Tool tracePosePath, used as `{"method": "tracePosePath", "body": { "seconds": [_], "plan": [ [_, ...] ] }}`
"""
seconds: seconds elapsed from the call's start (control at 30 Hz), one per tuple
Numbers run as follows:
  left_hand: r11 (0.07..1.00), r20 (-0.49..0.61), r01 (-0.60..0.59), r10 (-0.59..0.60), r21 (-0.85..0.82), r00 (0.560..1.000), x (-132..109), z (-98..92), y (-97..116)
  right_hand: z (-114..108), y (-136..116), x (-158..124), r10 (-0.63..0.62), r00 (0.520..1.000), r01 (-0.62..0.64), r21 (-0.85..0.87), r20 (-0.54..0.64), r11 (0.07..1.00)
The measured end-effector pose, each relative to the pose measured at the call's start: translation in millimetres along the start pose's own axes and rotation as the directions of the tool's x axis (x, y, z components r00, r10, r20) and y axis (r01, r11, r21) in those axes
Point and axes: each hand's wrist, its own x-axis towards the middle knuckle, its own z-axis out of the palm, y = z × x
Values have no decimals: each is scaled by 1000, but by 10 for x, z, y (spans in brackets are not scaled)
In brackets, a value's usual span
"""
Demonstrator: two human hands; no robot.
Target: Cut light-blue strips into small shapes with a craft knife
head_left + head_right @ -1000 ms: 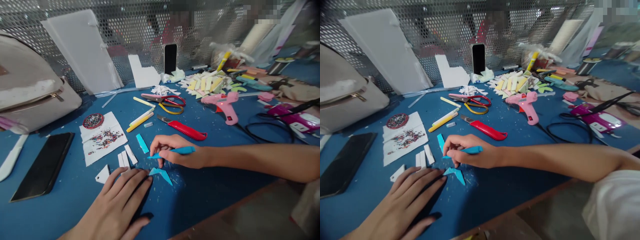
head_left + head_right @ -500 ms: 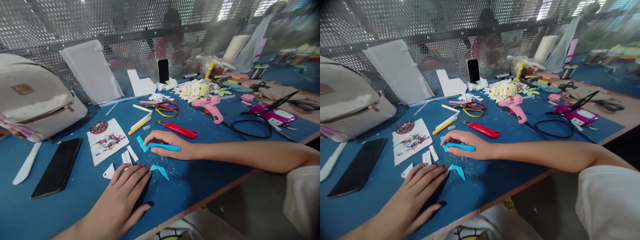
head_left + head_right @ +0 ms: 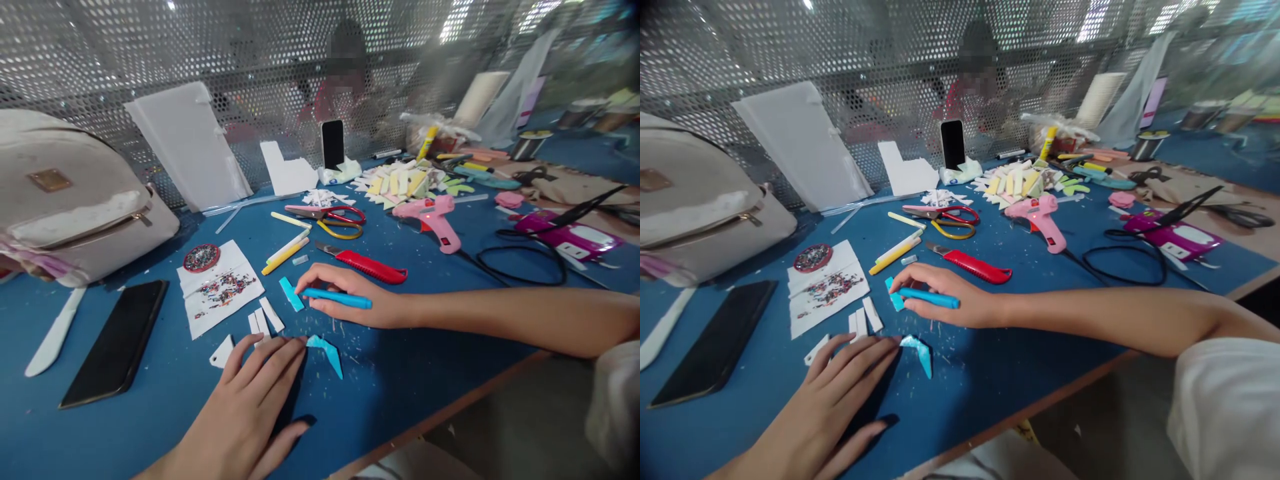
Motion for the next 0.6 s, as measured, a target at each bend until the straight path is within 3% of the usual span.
{"method": "tracePosePath", "body": {
  "seconds": [0.3,0.6],
  "plan": [
    [998,-9,-19,20,63,1000,15,59,-31,8,38,-26,80,995,-90,161,65,983],
    [997,-49,-28,31,68,998,7,128,-67,-12,-14,-36,68,990,-100,275,121,956]
  ]
}}
